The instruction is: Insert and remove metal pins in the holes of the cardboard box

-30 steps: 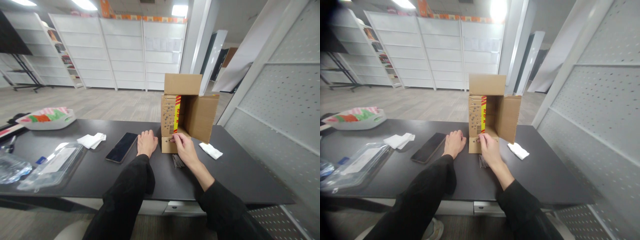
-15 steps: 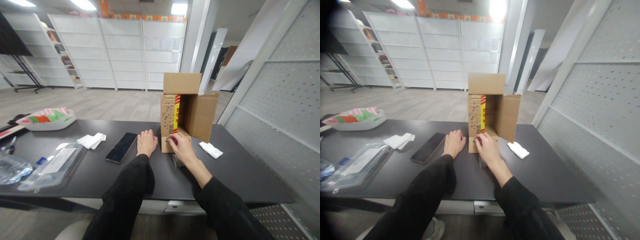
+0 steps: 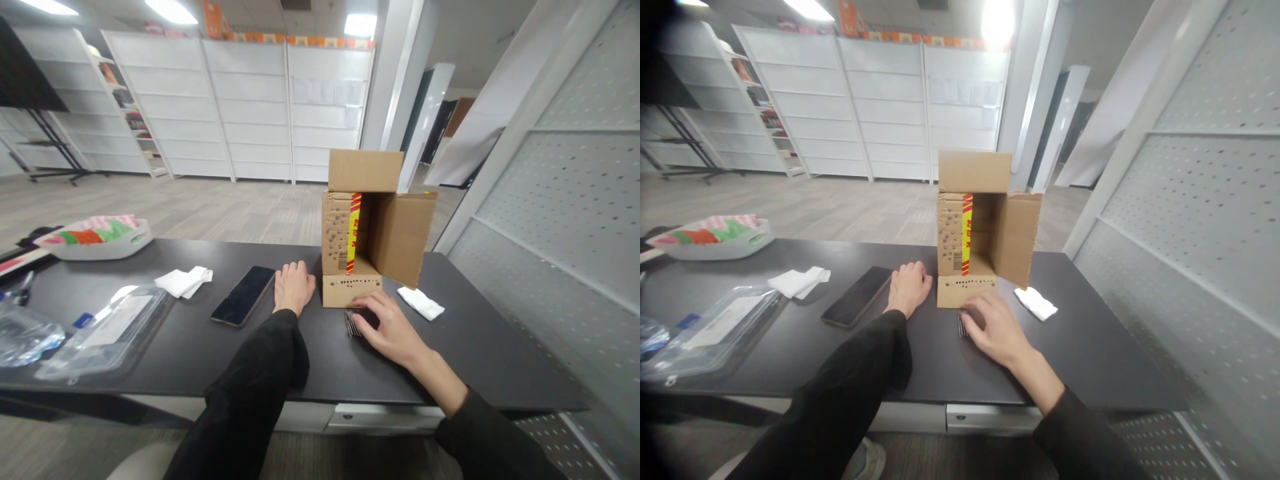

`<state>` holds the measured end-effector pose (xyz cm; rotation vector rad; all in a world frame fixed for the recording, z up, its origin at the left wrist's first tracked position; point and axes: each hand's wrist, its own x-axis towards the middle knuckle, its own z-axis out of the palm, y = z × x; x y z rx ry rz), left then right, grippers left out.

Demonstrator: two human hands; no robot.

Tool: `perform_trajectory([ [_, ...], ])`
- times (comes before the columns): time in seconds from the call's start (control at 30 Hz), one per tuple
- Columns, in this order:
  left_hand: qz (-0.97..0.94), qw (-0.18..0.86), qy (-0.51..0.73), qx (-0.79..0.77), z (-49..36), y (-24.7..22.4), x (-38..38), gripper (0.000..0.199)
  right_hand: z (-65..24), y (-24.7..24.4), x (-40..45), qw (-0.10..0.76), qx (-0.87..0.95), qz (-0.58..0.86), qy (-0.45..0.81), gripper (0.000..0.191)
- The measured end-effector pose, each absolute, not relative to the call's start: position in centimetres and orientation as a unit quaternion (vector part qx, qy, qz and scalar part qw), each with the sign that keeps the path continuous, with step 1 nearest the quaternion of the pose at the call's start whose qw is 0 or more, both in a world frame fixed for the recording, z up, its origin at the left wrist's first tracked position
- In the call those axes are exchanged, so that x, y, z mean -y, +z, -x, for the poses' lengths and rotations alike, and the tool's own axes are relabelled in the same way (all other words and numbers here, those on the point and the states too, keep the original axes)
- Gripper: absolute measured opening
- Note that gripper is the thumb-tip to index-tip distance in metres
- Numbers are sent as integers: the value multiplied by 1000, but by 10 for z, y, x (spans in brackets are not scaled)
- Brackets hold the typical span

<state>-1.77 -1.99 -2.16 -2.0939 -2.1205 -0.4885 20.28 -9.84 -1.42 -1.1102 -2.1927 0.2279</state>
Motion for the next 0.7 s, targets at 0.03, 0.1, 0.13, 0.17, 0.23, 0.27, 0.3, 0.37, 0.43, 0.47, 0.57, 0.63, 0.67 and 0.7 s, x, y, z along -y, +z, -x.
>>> perform_trajectory([
  [0.03,692,60,-161,702,18,-21,20,19,-206,-15,103,320,848,414,86,19],
  [0.1,691,60,-158,702,18,-21,20,20,-209,-17,111,311,861,393,83,27],
  [0.13,692,61,-158,702,18,-21,19,20,-209,-18,113,310,865,386,81,30],
  [0.17,691,61,-156,703,18,-20,19,20,-209,-18,114,308,869,379,80,33],
  [0.23,692,58,-153,703,18,-20,19,19,-207,-18,114,303,875,370,76,37],
  [0.27,691,62,-156,703,18,-20,18,19,-206,-17,113,296,878,369,76,38],
  [0.3,694,65,-158,700,19,-20,18,19,-205,-16,113,291,879,370,78,39],
  [0.37,695,69,-164,697,19,-20,18,18,-203,-15,112,281,881,371,84,41],
  [0.43,699,83,-173,689,20,-19,18,18,-203,-15,112,273,882,374,92,42],
  [0.47,700,91,-181,684,20,-19,19,18,-203,-15,112,270,882,375,97,43],
  [0.57,702,95,-203,676,21,-16,23,17,-203,-18,111,268,879,381,102,44],
  [0.63,703,88,-225,669,22,-13,28,16,-203,-20,111,272,877,383,100,43],
  [0.67,699,85,-234,670,22,-11,31,15,-203,-20,110,273,877,383,99,42],
  [0.7,699,79,-241,669,22,-10,35,15,-202,-21,110,277,876,383,97,42],
])
